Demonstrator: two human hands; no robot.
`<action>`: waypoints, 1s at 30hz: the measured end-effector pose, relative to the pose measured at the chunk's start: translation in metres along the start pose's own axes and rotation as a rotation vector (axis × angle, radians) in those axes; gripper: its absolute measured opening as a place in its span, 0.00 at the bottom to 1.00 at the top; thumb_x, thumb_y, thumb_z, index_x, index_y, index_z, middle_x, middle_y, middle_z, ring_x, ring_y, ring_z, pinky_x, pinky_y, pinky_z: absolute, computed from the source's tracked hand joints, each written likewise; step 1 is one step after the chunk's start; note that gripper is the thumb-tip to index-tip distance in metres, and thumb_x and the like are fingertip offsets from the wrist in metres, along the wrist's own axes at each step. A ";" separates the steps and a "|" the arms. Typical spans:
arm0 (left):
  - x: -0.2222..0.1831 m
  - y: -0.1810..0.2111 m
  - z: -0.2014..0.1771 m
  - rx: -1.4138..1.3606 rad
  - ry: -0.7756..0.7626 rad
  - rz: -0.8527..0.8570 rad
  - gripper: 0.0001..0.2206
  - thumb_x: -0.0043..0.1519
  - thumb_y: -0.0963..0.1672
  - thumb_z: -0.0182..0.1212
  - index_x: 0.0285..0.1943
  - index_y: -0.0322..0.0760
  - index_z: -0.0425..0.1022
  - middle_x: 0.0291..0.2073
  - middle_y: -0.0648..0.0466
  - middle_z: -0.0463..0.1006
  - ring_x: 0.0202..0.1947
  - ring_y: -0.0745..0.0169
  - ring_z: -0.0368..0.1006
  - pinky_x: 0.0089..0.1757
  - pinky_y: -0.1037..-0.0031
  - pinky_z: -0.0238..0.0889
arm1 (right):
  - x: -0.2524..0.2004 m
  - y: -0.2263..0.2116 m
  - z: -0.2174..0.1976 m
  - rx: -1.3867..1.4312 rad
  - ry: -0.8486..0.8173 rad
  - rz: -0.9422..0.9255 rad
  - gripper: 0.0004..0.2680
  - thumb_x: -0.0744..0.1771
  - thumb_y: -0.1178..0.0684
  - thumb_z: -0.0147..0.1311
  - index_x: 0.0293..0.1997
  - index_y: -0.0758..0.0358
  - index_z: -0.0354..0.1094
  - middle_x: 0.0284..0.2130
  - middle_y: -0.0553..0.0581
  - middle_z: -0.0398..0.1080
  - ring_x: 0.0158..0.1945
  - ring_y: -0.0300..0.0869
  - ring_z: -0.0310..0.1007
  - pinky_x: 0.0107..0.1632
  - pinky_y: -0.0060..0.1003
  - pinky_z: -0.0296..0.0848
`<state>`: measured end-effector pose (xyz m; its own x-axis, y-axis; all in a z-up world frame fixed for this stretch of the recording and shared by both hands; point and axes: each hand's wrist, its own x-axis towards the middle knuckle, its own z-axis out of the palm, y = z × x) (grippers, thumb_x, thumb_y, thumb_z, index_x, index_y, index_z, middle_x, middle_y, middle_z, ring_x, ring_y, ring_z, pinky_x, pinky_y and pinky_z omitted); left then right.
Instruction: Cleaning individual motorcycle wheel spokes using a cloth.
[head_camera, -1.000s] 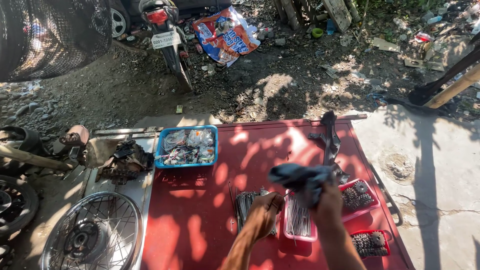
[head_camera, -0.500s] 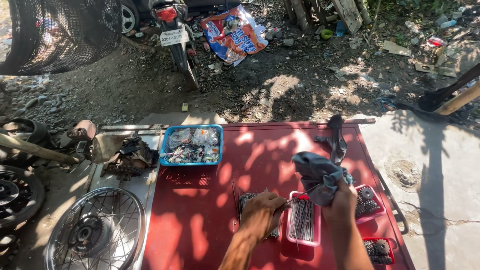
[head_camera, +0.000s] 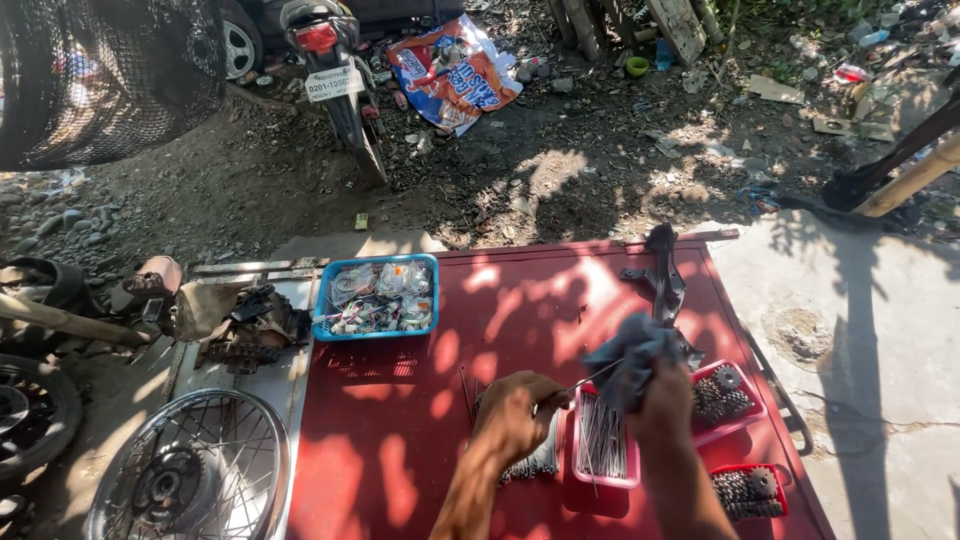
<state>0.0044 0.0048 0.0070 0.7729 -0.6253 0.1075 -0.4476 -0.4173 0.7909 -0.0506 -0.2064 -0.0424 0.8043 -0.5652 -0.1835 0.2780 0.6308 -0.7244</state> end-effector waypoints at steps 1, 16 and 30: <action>0.004 0.004 0.005 -0.002 0.003 0.003 0.16 0.49 0.37 0.56 0.41 0.45 0.85 0.31 0.57 0.83 0.28 0.62 0.76 0.32 0.73 0.70 | -0.008 0.015 0.003 -0.002 -0.002 -0.003 0.09 0.74 0.46 0.44 0.42 0.54 0.67 0.21 0.45 0.66 0.18 0.29 0.56 0.20 0.25 0.56; -0.005 0.016 0.001 -0.017 -0.035 -0.244 0.09 0.61 0.47 0.61 0.38 0.39 0.84 0.33 0.54 0.81 0.32 0.56 0.76 0.38 0.65 0.70 | -0.006 0.005 -0.015 -0.101 0.031 -0.112 0.06 0.74 0.55 0.45 0.43 0.60 0.69 0.31 0.48 0.68 0.27 0.32 0.62 0.31 0.29 0.65; -0.009 0.016 0.009 -0.269 -0.094 -0.178 0.07 0.59 0.40 0.62 0.42 0.35 0.84 0.32 0.52 0.84 0.29 0.60 0.75 0.33 0.71 0.66 | -0.020 0.028 -0.026 -0.313 -0.025 -0.031 0.05 0.70 0.59 0.54 0.40 0.71 0.74 0.30 0.55 0.74 0.28 0.35 0.68 0.32 0.29 0.68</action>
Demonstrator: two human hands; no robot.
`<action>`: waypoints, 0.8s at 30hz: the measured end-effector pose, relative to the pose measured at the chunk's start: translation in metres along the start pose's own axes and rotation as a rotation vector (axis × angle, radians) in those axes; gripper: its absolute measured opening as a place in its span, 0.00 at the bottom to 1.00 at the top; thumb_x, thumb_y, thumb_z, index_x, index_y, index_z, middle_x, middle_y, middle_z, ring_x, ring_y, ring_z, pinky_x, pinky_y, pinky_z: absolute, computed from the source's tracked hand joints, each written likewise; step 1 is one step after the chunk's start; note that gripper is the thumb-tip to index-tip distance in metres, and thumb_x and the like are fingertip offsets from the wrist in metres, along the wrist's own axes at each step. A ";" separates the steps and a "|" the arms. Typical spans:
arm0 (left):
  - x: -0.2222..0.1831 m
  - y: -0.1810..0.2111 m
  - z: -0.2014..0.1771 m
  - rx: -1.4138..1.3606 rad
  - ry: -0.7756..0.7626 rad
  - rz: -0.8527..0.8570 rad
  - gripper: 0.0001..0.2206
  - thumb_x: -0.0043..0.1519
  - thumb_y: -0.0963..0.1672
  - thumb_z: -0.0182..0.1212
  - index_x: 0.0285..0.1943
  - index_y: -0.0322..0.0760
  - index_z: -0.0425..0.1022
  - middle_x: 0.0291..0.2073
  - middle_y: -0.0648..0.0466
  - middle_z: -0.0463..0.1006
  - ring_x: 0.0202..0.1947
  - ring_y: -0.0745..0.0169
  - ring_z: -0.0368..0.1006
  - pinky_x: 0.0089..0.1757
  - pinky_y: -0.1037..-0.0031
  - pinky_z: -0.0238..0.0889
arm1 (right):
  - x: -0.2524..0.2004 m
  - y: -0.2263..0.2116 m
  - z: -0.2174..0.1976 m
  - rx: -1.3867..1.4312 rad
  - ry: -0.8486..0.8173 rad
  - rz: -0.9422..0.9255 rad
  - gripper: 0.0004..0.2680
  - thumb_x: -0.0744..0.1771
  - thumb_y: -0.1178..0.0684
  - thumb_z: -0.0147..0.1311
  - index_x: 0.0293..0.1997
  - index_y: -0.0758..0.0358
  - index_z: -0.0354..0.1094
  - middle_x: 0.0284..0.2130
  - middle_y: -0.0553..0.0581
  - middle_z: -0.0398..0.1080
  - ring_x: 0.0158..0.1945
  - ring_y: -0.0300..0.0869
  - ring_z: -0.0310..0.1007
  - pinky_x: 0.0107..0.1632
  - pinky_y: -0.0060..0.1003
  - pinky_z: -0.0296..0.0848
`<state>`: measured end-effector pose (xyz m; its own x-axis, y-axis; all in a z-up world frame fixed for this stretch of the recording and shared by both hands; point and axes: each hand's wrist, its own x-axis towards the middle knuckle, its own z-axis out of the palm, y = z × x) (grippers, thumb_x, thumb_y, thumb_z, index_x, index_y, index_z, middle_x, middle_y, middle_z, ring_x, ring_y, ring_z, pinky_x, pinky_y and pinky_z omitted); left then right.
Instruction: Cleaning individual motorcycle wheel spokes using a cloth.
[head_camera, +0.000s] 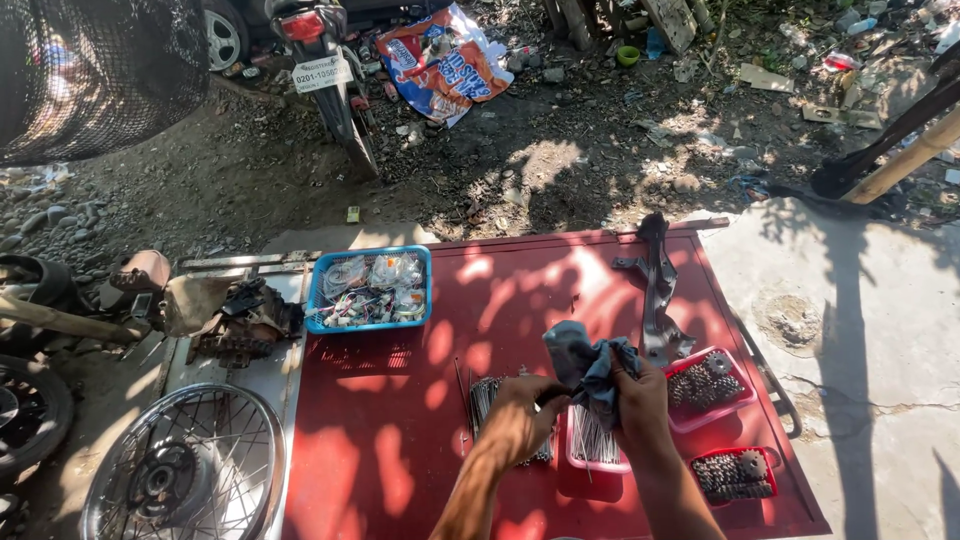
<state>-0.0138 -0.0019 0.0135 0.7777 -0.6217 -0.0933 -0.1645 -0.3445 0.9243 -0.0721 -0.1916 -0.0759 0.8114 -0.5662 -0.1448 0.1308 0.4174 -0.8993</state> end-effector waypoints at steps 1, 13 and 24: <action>-0.003 0.003 -0.002 -0.001 0.001 -0.001 0.07 0.59 0.40 0.62 0.42 0.35 0.84 0.32 0.52 0.84 0.29 0.60 0.75 0.33 0.71 0.66 | -0.001 -0.002 -0.001 -0.001 -0.001 0.001 0.05 0.70 0.59 0.54 0.40 0.71 0.74 0.30 0.55 0.74 0.28 0.35 0.68 0.32 0.29 0.68; 0.009 -0.079 0.018 -0.477 0.279 -0.074 0.07 0.59 0.38 0.66 0.45 0.34 0.75 0.33 0.52 0.85 0.34 0.63 0.81 0.40 0.74 0.74 | -0.016 -0.021 0.015 0.054 0.094 0.112 0.10 0.73 0.54 0.44 0.56 0.68 0.68 0.44 0.61 0.75 0.33 0.44 0.72 0.38 0.39 0.72; -0.015 -0.045 0.018 -0.704 0.551 0.010 0.08 0.61 0.33 0.58 0.44 0.31 0.79 0.31 0.52 0.83 0.32 0.66 0.78 0.40 0.76 0.72 | -0.067 0.029 0.061 -0.519 -0.076 -0.006 0.12 0.66 0.62 0.45 0.52 0.66 0.72 0.37 0.56 0.78 0.36 0.40 0.71 0.41 0.34 0.71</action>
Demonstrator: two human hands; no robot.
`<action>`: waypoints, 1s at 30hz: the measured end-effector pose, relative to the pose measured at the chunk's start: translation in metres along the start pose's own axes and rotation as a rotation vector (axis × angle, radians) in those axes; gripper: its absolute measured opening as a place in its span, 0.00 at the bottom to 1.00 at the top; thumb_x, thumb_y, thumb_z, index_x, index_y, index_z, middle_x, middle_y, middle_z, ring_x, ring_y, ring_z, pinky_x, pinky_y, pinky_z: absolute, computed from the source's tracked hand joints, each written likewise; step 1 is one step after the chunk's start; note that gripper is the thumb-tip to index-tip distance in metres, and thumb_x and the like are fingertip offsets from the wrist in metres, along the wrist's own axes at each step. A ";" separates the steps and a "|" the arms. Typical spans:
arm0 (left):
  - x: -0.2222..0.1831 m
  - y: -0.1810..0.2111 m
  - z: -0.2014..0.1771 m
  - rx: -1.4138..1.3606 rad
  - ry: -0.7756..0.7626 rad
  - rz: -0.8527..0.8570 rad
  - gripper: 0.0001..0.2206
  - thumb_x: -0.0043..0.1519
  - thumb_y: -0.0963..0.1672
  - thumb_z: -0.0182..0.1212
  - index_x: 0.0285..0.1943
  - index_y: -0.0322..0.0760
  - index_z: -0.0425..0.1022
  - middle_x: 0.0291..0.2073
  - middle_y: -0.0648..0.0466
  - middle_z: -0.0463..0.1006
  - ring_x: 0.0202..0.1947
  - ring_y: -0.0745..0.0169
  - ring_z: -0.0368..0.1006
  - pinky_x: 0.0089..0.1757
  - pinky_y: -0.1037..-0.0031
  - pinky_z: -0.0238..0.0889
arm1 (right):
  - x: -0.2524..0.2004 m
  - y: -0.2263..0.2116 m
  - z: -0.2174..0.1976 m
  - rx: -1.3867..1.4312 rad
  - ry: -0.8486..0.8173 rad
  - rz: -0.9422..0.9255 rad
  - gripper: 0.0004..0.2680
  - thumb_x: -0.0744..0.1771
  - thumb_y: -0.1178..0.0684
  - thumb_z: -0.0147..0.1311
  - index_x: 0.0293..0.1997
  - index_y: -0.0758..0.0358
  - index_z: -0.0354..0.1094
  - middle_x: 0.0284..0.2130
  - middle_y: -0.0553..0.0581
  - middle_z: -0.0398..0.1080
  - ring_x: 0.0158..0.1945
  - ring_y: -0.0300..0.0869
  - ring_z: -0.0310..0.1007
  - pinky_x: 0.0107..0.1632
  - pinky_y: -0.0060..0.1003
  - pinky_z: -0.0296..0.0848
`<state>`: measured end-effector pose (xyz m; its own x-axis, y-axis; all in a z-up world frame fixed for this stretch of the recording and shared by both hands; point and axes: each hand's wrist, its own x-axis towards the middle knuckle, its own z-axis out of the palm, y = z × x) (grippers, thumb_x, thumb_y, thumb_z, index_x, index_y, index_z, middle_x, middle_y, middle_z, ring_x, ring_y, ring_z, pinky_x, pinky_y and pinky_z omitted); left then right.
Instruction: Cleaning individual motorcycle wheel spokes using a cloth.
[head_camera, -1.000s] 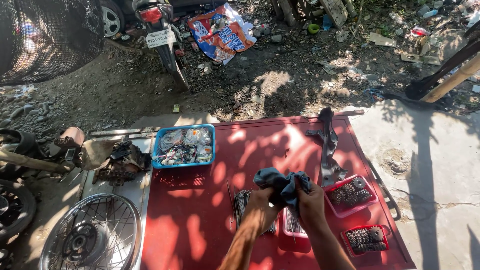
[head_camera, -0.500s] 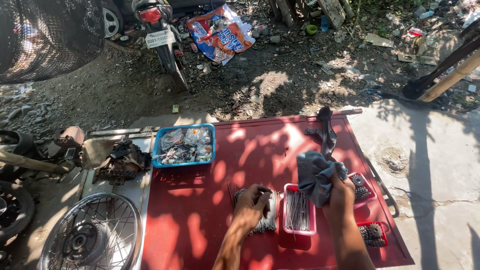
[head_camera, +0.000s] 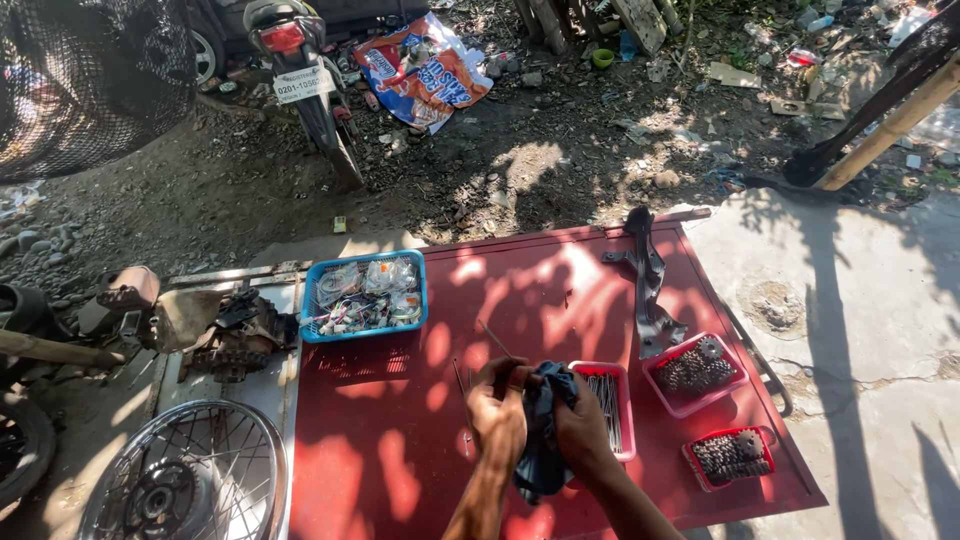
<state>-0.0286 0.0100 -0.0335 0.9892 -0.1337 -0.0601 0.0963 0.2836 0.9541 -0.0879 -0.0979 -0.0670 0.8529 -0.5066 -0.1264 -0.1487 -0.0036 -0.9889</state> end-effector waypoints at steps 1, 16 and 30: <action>-0.004 0.014 0.000 0.001 0.002 -0.002 0.08 0.61 0.33 0.58 0.44 0.31 0.79 0.31 0.52 0.83 0.32 0.66 0.78 0.40 0.76 0.72 | 0.000 -0.001 -0.002 0.000 -0.001 0.002 0.12 0.66 0.62 0.45 0.52 0.66 0.72 0.37 0.56 0.78 0.36 0.40 0.71 0.41 0.34 0.71; -0.044 0.062 -0.020 0.353 -0.175 0.872 0.03 0.60 0.37 0.61 0.39 0.35 0.77 0.34 0.53 0.84 0.30 0.58 0.81 0.34 0.71 0.74 | 0.001 0.004 0.000 0.689 0.327 0.187 0.09 0.74 0.52 0.45 0.55 0.67 0.68 0.42 0.56 0.73 0.38 0.37 0.68 0.42 0.34 0.69; -0.048 0.038 -0.043 0.101 -0.239 0.623 0.15 0.52 0.28 0.54 0.43 0.30 0.75 0.40 0.46 0.82 0.36 0.57 0.77 0.39 0.73 0.75 | -0.026 0.011 0.008 0.602 0.120 0.228 0.10 0.70 0.52 0.50 0.45 0.72 0.74 0.32 0.60 0.75 0.31 0.39 0.71 0.33 0.34 0.68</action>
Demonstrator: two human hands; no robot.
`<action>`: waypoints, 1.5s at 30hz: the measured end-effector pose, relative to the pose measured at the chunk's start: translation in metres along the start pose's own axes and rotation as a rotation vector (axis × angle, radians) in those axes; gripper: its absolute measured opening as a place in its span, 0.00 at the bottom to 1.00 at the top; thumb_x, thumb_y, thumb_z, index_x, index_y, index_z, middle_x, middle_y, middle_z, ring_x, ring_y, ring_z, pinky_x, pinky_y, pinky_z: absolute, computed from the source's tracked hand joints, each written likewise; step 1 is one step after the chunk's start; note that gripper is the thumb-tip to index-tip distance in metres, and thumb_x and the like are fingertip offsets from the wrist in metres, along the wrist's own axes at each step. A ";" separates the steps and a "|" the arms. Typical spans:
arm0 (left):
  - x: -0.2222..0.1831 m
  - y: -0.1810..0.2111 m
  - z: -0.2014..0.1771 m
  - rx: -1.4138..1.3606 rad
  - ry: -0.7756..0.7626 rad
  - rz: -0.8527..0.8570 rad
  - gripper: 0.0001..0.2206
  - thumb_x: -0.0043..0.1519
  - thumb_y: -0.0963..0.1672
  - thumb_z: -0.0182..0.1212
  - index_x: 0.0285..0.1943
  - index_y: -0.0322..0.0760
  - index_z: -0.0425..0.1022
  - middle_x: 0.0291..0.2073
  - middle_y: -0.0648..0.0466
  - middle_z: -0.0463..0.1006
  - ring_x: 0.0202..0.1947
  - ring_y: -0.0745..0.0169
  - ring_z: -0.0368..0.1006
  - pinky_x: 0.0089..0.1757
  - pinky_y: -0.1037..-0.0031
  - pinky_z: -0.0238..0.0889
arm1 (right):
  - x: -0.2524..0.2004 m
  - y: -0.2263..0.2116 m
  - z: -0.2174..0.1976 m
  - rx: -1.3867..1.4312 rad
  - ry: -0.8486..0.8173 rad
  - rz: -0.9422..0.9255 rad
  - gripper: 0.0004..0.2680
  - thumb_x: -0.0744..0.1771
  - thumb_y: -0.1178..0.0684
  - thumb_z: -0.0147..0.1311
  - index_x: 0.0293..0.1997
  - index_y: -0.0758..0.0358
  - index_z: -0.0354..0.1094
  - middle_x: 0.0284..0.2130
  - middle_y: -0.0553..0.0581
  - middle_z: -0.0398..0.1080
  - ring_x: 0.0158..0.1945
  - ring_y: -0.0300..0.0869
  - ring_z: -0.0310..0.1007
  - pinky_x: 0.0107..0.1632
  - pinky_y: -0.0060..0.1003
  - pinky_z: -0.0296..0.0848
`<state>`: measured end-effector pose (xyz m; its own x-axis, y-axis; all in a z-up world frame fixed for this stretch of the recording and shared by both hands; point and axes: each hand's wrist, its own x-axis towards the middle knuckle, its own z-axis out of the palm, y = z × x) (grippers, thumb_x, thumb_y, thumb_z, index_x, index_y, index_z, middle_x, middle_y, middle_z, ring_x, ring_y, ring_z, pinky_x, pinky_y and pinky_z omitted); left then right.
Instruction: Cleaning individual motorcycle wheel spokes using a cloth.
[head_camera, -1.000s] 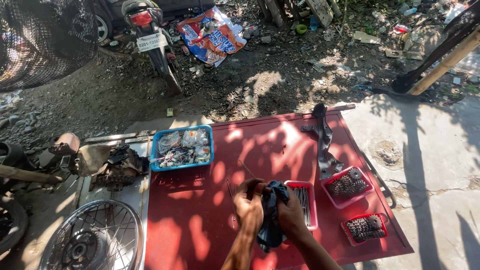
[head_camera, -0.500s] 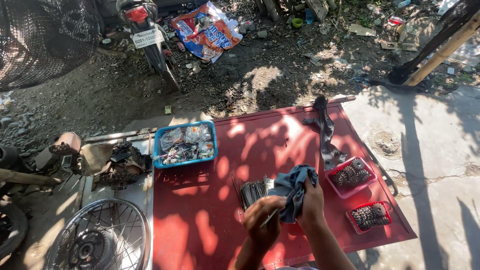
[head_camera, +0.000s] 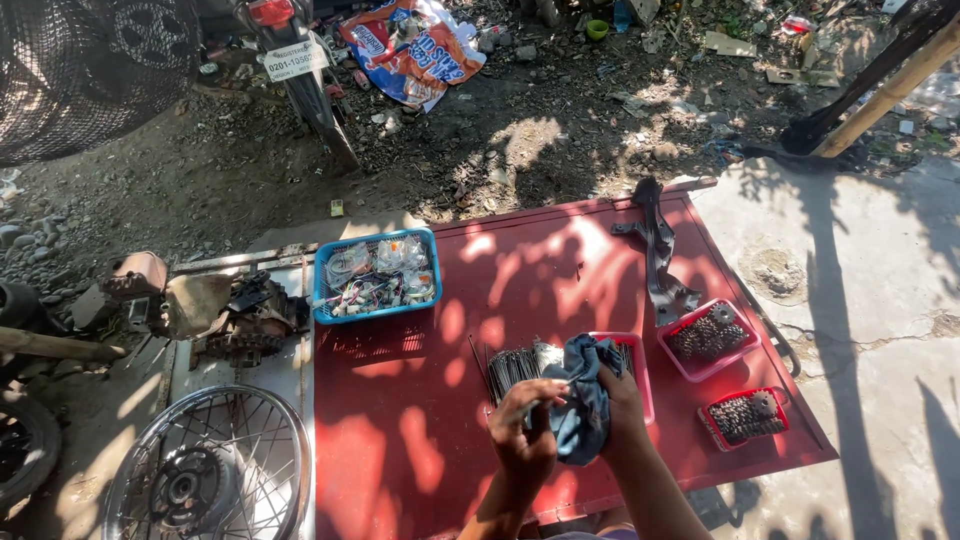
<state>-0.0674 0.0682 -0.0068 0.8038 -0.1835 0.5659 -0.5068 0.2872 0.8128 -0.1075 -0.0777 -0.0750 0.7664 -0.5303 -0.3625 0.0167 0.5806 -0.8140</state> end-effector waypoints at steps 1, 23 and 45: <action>-0.002 -0.005 -0.001 0.000 0.001 -0.001 0.15 0.52 0.28 0.54 0.43 0.30 0.75 0.40 0.46 0.82 0.36 0.57 0.77 0.39 0.73 0.75 | -0.003 0.000 0.002 -0.001 0.000 0.001 0.10 0.70 0.52 0.50 0.45 0.72 0.74 0.32 0.60 0.75 0.31 0.39 0.71 0.33 0.34 0.68; 0.004 -0.040 0.059 0.213 -0.102 -0.430 0.07 0.57 0.43 0.69 0.41 0.38 0.86 0.42 0.53 0.81 0.43 0.60 0.75 0.46 0.71 0.71 | 0.076 0.046 -0.099 0.262 -0.101 0.148 0.12 0.71 0.53 0.43 0.52 0.73 0.70 0.43 0.62 0.75 0.42 0.42 0.74 0.47 0.35 0.71; -0.029 -0.143 0.136 -0.506 0.496 -1.200 0.14 0.65 0.39 0.58 0.59 0.33 0.77 0.30 0.56 0.73 0.26 0.72 0.61 0.30 0.82 0.53 | 0.100 -0.081 -0.171 -0.326 -0.505 0.340 0.11 0.60 0.64 0.55 0.44 0.75 0.73 0.32 0.62 0.77 0.31 0.42 0.71 0.35 0.33 0.69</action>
<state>-0.0606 -0.0949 -0.1206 0.7414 -0.2389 -0.6270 0.6435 0.5179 0.5636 -0.1425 -0.2834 -0.1230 0.9013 0.0472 -0.4306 -0.4111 0.4066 -0.8159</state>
